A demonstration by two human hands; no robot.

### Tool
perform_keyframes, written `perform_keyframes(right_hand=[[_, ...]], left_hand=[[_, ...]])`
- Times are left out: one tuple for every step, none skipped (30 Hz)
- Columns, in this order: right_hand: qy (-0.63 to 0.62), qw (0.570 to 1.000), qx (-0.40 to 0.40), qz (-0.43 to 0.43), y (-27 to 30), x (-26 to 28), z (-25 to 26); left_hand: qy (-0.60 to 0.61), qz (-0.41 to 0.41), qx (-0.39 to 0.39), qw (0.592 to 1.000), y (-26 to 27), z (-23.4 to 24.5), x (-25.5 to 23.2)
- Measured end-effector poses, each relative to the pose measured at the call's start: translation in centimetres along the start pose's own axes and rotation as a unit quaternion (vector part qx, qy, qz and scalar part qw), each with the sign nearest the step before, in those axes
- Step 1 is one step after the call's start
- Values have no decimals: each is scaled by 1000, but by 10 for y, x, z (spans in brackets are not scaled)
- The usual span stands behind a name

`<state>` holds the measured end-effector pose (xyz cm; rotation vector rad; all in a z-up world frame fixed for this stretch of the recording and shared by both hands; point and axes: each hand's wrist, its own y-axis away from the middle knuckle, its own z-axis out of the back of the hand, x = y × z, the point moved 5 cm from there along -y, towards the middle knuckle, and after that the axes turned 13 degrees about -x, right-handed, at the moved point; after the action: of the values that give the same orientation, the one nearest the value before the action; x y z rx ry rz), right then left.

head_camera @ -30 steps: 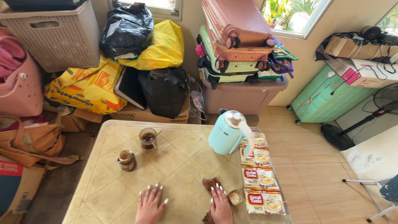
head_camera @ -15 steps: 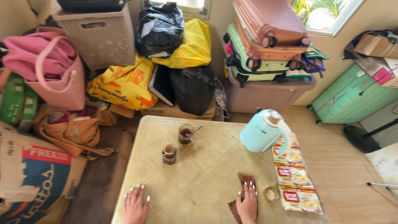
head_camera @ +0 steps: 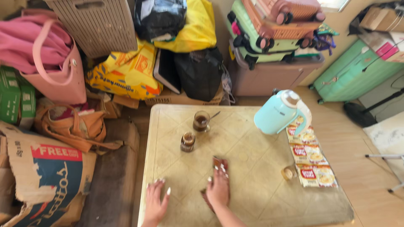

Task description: The person stirs a dark liquid in a glass with a spoon, wipes the table with a cloth, and repeatedly scoops a brown substance from a jar into the glass. They continue stirring and wiping the table surface throughout the clip.

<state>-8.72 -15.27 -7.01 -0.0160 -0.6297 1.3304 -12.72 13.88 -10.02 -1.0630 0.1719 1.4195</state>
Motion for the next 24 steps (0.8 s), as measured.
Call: perform_keyframes(right_hand=[[-10, 1000, 15, -8, 6, 18, -5], [-20, 999, 30, -16, 17, 34, -8], [-29, 999, 28, 19, 26, 53, -8], [-38, 997, 26, 54, 36, 73, -5], [-50, 994, 20, 90, 41, 94, -3], [-91, 991, 25, 94, 47, 112, 1], [-131, 986, 30, 98, 53, 128, 7], [-170, 980, 35, 101, 58, 144, 13], [-239, 966, 59, 86, 63, 158, 19], [-306, 946, 82, 70, 68, 172, 25], [-372, 921, 106, 54, 71, 183, 31], [-408, 901, 145, 29, 73, 189, 36], [-442, 878, 186, 2, 79, 195, 40], [-474, 851, 226, -26, 83, 199, 42], [-479, 852, 211, 5, 84, 203, 50], [-483, 853, 196, 35, 86, 206, 56], [-484, 855, 176, 64, 85, 204, 62], [-473, 854, 205, 68, 85, 202, 58], [-460, 854, 233, 68, 87, 200, 54], [-447, 853, 261, 69, 89, 197, 49], [-437, 864, 219, 119, 91, 195, 50], [-424, 872, 176, 169, 93, 193, 50], [-409, 875, 134, 221, 93, 193, 50], [-371, 885, 131, 250, 99, 189, 48]], left_hand=[[41, 6, -11, 999, 0, 2, 3], [50, 56, 7, 997, 1, 1, 10], [59, 102, 20, 993, -3, -2, 16], [67, 149, 32, 986, -2, -3, 21], [90, 174, 31, 980, -5, -3, 25], [113, 198, 30, 973, -8, -5, 26], [138, 222, 30, 965, -8, -6, 26], [150, 243, 25, 958, -7, -5, 25], [163, 265, 22, 950, -7, -6, 23], [175, 287, 18, 942, -7, -7, 20], [174, 264, 7, 949, -10, -8, 13], [172, 240, -4, 955, -13, -9, 5], [170, 218, -15, 961, -12, -7, 0], [155, 207, -23, 966, -13, -4, -3], [143, 194, -27, 970, -16, -3, -5], [130, 180, -31, 975, -18, -1, -8], [120, 164, -38, 978, -19, -2, -11], [111, 148, -45, 982, -21, -2, -11], [102, 133, -49, 985, -21, -2, -10], [95, 133, -52, 985, -21, -3, -6], [85, 133, -58, 986, -21, -5, -2], [76, 134, -64, 986, -20, -7, 4], [78, 138, -69, 985, -22, -7, 12], [81, 142, -75, 984, -25, -7, 22]])
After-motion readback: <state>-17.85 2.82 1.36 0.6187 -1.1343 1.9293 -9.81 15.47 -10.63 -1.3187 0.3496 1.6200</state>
